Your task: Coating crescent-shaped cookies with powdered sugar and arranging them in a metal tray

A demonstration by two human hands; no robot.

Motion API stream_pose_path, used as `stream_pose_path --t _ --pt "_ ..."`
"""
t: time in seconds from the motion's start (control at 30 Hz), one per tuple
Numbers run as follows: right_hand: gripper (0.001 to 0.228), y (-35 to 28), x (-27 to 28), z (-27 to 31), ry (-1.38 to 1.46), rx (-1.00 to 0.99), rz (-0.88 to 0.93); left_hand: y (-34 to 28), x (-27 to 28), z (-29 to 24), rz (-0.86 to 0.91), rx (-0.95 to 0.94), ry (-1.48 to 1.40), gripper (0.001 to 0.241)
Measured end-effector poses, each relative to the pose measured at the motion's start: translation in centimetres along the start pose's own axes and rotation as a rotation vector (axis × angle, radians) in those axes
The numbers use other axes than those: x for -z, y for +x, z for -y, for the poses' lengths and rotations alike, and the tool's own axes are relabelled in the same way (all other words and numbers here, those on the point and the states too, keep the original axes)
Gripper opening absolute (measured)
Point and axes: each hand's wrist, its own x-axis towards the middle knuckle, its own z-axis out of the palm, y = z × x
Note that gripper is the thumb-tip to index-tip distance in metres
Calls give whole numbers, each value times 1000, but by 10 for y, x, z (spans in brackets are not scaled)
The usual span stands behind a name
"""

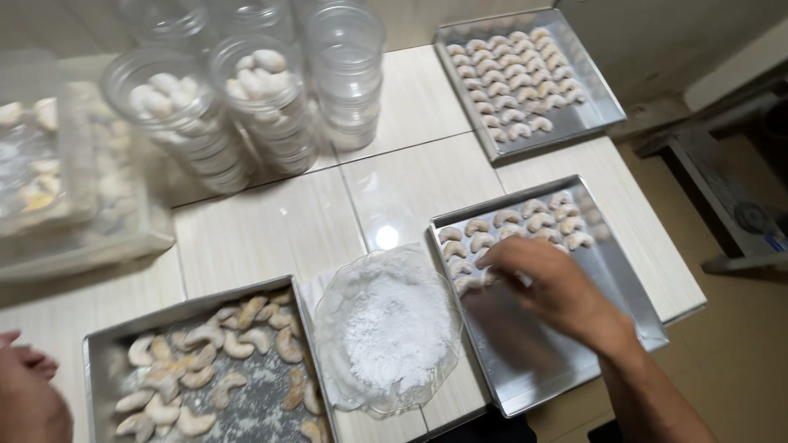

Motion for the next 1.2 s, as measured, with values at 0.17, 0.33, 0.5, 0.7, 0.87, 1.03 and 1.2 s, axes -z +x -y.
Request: stream_pose_path --t 0.17,0.33,0.5,0.7,0.87,1.03,1.2 --pt "7 24 -51 36 -32 263 202 -66 -5 -107 -18 -45 -82 14" --pt "10 30 -90 54 -244 351 456 -72 -6 -122 -36 -100 -118 14" --pt "8 26 -98 57 -237 373 418 -71 -6 -122 -35 -98 -120 14" --pt "11 25 -97 60 -231 389 460 -67 -9 -114 -55 -98 -144 12" --pt "7 34 -94 61 -228 434 506 -61 -12 -106 -134 -151 -201 22" --pt "9 49 -90 66 -223 494 446 -71 -10 -139 -103 -108 -91 26" --pt "12 77 -85 100 -159 567 360 -78 -7 -163 -123 -94 16 21"
